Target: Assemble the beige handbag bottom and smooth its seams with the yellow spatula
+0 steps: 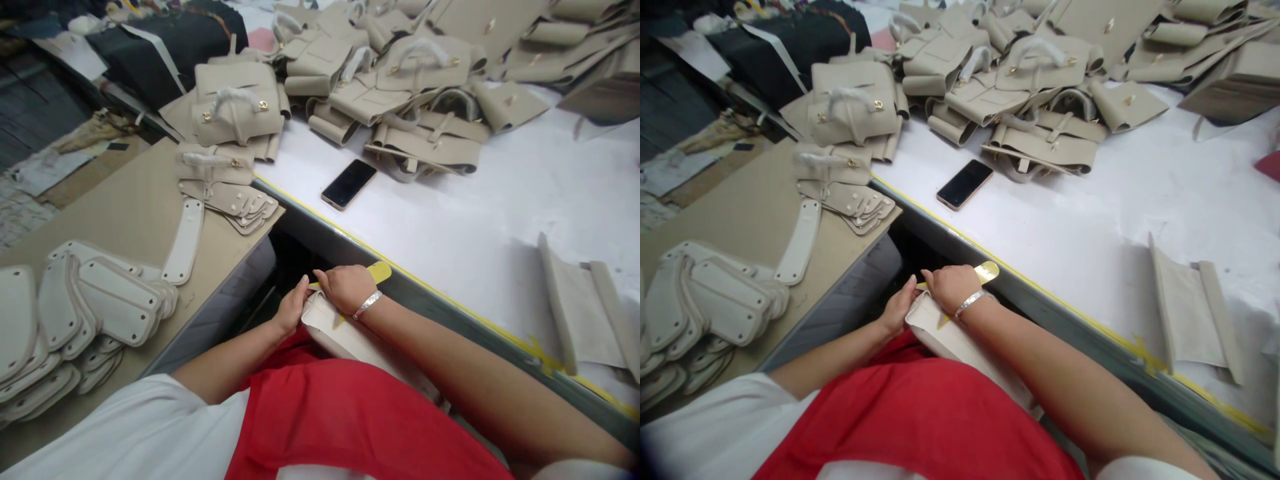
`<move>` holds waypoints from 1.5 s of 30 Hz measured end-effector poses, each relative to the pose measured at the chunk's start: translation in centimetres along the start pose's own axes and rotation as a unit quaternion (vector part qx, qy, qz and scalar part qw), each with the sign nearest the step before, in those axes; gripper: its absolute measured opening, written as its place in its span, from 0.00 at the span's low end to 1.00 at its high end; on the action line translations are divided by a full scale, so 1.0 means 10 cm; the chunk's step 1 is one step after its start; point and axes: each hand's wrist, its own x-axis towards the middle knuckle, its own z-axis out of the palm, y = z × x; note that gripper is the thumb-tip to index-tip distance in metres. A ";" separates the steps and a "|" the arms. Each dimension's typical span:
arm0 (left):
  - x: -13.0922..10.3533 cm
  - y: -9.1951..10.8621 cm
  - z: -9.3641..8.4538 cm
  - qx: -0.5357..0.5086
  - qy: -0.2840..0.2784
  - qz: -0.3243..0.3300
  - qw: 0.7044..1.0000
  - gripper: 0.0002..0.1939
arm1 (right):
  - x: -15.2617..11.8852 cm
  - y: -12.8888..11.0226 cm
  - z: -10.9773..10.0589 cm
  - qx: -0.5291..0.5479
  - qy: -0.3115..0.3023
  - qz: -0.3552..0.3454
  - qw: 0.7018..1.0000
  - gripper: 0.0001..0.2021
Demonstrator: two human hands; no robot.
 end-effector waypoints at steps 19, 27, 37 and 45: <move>-0.13 0.01 0.01 -0.008 -0.076 0.041 0.996 0.21 | 0.05 0.20 -0.06 0.012 -0.041 -0.144 0.989 0.34; -0.05 0.16 0.00 0.018 -0.187 0.037 0.981 0.21 | -0.34 0.22 -0.05 0.005 -0.058 -0.005 0.998 0.37; 0.12 0.39 -0.09 0.079 -0.277 -0.025 0.957 0.23 | -1.55 0.48 -0.26 0.095 -0.025 0.248 0.964 0.33; -0.02 0.61 -0.04 0.208 -0.304 0.050 0.928 0.17 | -2.37 0.38 -0.45 0.465 0.084 0.272 0.838 0.22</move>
